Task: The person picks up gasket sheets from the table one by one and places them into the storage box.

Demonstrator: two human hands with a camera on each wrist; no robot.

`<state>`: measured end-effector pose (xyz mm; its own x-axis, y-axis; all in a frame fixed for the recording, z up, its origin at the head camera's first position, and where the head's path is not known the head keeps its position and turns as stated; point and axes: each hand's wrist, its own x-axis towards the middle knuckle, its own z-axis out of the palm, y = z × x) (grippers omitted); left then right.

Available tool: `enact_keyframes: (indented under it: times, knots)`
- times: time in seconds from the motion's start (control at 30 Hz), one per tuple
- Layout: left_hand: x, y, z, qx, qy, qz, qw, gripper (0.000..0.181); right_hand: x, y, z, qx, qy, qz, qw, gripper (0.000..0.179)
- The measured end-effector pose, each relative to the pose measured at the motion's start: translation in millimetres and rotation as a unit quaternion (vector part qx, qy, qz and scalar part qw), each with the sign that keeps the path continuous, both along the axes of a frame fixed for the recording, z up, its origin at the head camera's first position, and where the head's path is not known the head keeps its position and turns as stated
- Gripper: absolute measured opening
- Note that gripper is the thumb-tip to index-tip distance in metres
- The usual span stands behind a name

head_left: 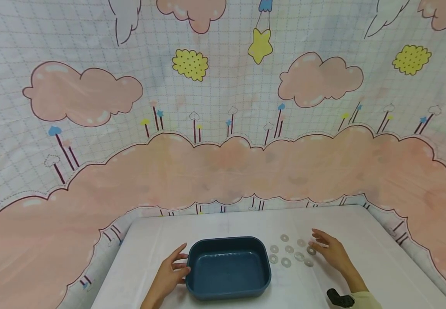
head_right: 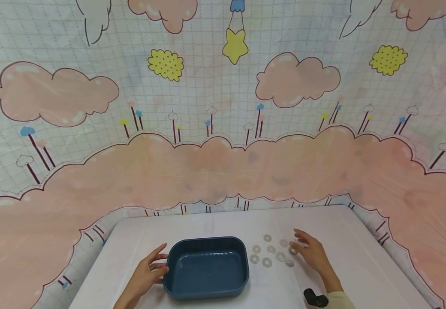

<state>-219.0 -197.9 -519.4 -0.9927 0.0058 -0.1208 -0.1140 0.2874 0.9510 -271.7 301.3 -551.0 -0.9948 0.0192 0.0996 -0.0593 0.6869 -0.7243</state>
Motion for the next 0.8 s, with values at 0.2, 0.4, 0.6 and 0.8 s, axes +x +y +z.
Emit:
enact_keyframes:
  times: [0.2, 0.4, 0.6, 0.8]
  knots:
    - [2.5, -1.1, -3.1, 0.014, -0.006, -0.002, 0.9999, 0.074, 2.0, 5, -5.2, -0.007, -0.011, -0.008, 0.9999, 0.055]
    - [4.2, -1.1, -4.7, 0.023, 0.001, 0.004, 0.9997, 0.074, 4.8, 7, -8.0, -0.009, -0.012, -0.02, 0.9997, 0.048]
    - [5.3, -0.1, -5.8, 0.021, -0.001, 0.008, 0.9998, 0.073, 4.6, 11, -9.0, 0.017, -0.01, -0.029, 0.9994, 0.043]
    - [4.6, -0.2, -9.1, 0.017, -0.003, 0.016, 0.9997, 0.071, 0.1, 14, -15.4, 0.031, -0.029, -0.037, 0.9984, 0.039]
